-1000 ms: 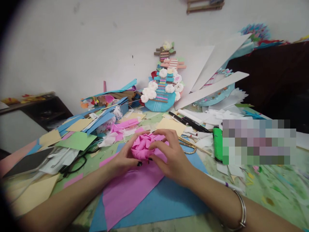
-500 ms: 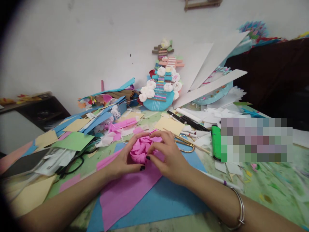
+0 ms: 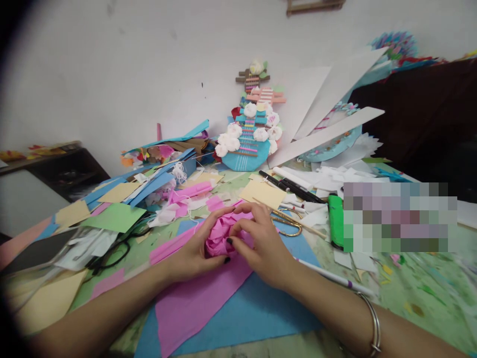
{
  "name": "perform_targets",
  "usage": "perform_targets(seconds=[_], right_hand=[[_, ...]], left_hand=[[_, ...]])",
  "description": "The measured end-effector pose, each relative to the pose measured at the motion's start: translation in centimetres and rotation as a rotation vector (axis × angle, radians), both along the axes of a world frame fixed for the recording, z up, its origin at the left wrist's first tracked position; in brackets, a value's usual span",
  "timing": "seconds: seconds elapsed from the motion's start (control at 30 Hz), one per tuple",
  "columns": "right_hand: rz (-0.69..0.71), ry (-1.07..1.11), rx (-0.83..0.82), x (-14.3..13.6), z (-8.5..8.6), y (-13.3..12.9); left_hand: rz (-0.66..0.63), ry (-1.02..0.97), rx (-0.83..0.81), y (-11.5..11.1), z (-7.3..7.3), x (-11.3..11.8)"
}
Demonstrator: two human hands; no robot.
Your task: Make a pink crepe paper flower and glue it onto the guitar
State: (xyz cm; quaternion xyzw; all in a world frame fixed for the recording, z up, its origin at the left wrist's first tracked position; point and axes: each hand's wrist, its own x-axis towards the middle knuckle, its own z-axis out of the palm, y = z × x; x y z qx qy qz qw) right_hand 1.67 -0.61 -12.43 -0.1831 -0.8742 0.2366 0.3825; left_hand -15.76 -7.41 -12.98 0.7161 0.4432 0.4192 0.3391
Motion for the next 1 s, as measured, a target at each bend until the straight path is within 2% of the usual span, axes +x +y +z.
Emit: perform_targets(seconds=[0.13,0.5,0.77,0.83,1.0], right_hand=[[0.008,-0.017,-0.065,0.11,-0.14,0.26],[-0.007,-0.032,-0.033,-0.03,-0.17,-0.01],[-0.013,0.013,-0.059,-0.25,-0.16,-0.27],[-0.017,0.048,-0.069,-0.18,-0.05,-0.18],[-0.043,0.143,-0.168,0.12,0.13,0.42]], left_hand=[[0.003,0.037,-0.005,0.09,-0.05,0.00],[-0.003,0.024,0.011,0.13,-0.03,-0.14],[0.077,-0.045,-0.012,0.16,0.21,0.15],[0.086,-0.080,-0.060,0.13,0.37,0.22],[0.137,-0.149,-0.124,0.01,0.79,0.14]])
